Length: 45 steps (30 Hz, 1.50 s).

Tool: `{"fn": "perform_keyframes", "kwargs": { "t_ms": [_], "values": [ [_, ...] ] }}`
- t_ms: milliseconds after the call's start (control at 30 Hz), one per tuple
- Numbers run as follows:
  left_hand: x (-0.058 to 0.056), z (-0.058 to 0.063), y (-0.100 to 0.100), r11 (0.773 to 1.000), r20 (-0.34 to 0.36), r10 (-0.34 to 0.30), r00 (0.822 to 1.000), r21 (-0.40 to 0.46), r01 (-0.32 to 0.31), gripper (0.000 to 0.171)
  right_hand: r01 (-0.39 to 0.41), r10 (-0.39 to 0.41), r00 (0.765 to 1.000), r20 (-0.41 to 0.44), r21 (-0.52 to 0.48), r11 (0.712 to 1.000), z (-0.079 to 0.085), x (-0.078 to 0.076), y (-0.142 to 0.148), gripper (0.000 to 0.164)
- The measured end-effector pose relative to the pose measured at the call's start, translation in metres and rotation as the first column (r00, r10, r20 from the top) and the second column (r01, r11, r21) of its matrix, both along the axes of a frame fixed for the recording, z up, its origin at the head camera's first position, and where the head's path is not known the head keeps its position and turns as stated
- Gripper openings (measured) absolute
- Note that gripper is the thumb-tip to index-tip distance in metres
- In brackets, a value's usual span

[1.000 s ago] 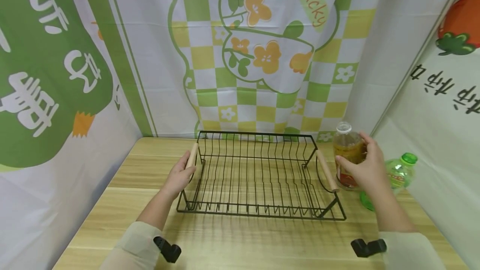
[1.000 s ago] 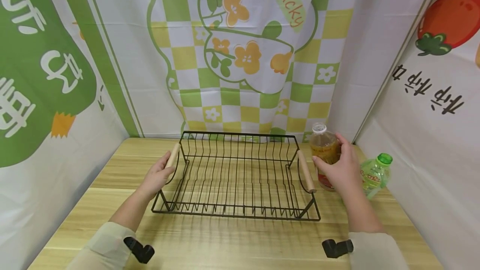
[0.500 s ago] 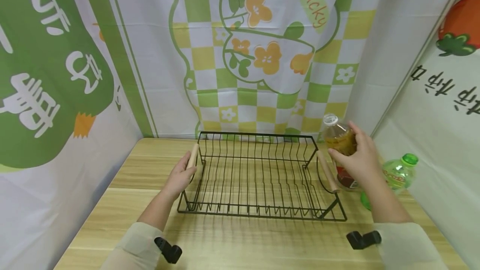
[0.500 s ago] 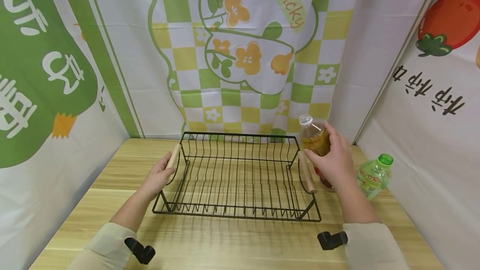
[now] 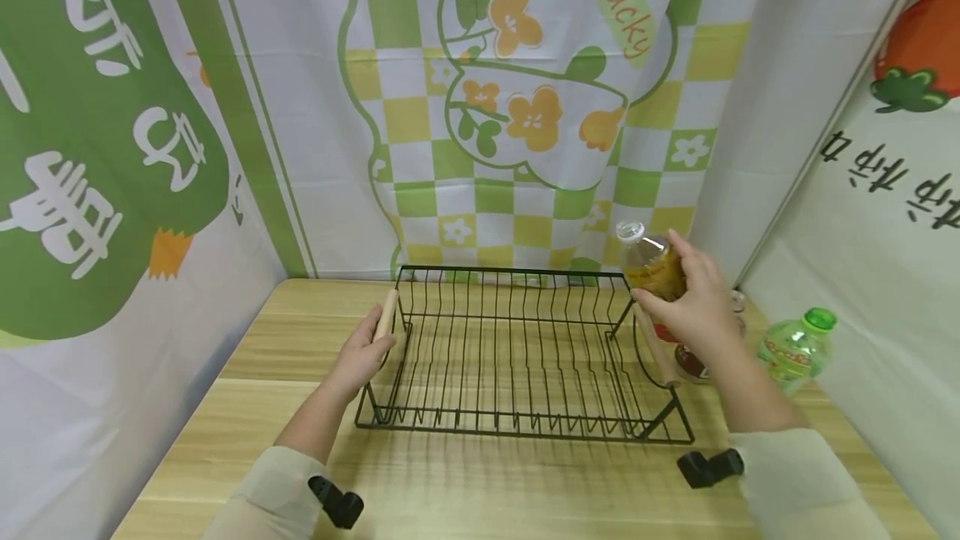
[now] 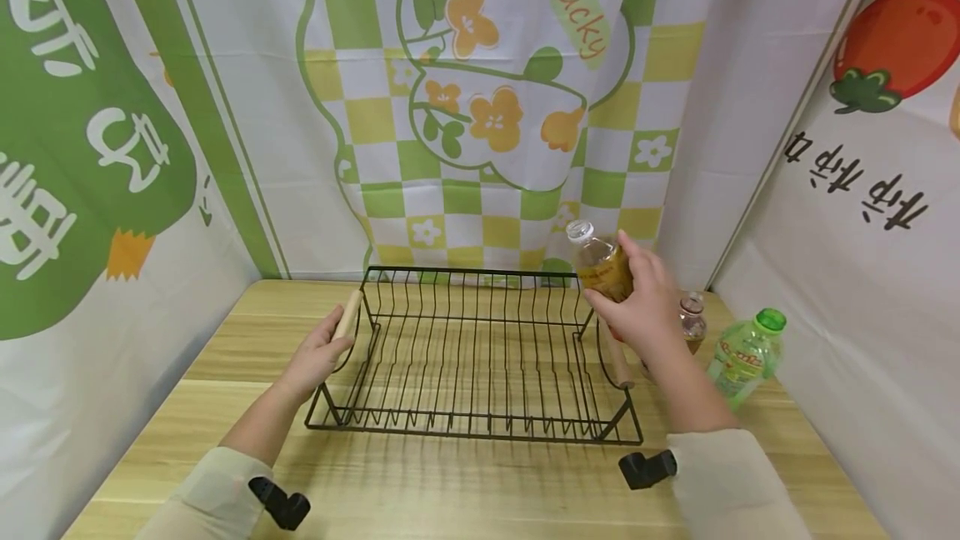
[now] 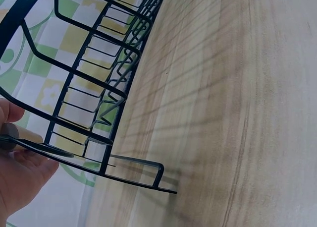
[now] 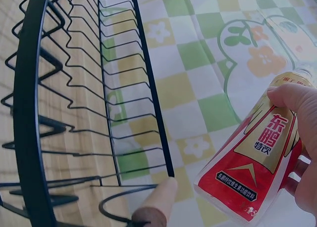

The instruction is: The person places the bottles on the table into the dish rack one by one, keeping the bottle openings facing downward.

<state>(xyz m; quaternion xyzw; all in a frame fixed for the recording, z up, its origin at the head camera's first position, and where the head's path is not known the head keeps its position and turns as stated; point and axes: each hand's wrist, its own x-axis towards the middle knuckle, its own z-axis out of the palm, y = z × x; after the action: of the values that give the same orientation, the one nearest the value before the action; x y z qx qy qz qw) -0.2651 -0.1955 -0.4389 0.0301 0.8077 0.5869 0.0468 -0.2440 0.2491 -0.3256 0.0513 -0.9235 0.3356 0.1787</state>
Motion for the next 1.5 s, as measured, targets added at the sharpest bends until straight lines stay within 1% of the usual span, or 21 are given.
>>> {"fn": "perform_keyframes", "kwargs": {
  "t_ms": [200, 333, 467, 600, 800, 967, 1033, 1133, 1233, 1333, 1500],
  "values": [
    [-0.001, 0.002, 0.001, 0.999, -0.007, 0.005, 1.000, -0.048, -0.005, 0.074, -0.040, 0.040, 0.998, -0.047, 0.001, 0.999, -0.004, -0.005, -0.012, 0.093],
    [-0.002, 0.006, 0.003, 0.994, -0.024, 0.004, 1.000, -0.111, -0.006, 0.077, -0.055, 0.055, 0.998, -0.029, -0.002, 0.998, -0.006, -0.007, -0.020, 0.093],
    [0.000, 0.012, 0.007, 0.990, -0.069, -0.022, 0.997, -0.143, 0.012, 0.078, -0.078, 0.078, 0.997, 0.001, -0.007, 0.997, -0.010, -0.009, -0.027, 0.091],
    [0.002, 0.019, 0.010, 0.987, -0.117, -0.051, 0.992, -0.156, 0.032, 0.079, -0.106, 0.106, 0.994, 0.000, -0.001, 0.994, -0.015, -0.010, -0.035, 0.090],
    [0.005, 0.026, 0.016, 0.985, -0.149, -0.083, 0.985, -0.160, 0.059, 0.078, -0.122, 0.123, 0.992, -0.012, 0.033, 0.992, -0.023, -0.012, -0.044, 0.090],
    [0.009, 0.033, 0.025, 0.975, -0.194, -0.100, 0.976, -0.217, 0.056, 0.077, -0.139, 0.140, 0.990, -0.022, 0.049, 0.989, -0.030, -0.012, -0.051, 0.090],
    [0.010, 0.036, 0.029, 0.971, -0.196, -0.107, 0.975, -0.232, 0.060, 0.078, -0.144, 0.145, 0.989, -0.021, 0.053, 0.988, -0.033, -0.013, -0.054, 0.090],
    [0.010, 0.037, 0.036, 0.973, -0.175, -0.116, 0.978, -0.216, 0.077, 0.078, -0.145, 0.146, 0.989, -0.007, 0.065, 0.987, -0.035, -0.013, -0.058, 0.089],
    [0.009, 0.036, 0.042, 0.979, -0.151, -0.135, 0.979, -0.173, 0.108, 0.078, -0.142, 0.140, 0.990, 0.028, 0.089, 0.986, -0.036, -0.012, -0.062, 0.089],
    [0.007, 0.036, 0.050, 0.982, -0.154, -0.169, 0.974, -0.116, 0.152, 0.079, -0.134, 0.127, 0.990, 0.059, 0.132, 0.982, -0.038, -0.011, -0.067, 0.088],
    [0.005, 0.041, 0.066, 0.979, -0.147, -0.203, 0.968, -0.059, 0.196, 0.082, -0.179, 0.174, 0.984, 0.048, 0.126, 0.976, -0.043, -0.011, -0.075, 0.087]
  ]
}}
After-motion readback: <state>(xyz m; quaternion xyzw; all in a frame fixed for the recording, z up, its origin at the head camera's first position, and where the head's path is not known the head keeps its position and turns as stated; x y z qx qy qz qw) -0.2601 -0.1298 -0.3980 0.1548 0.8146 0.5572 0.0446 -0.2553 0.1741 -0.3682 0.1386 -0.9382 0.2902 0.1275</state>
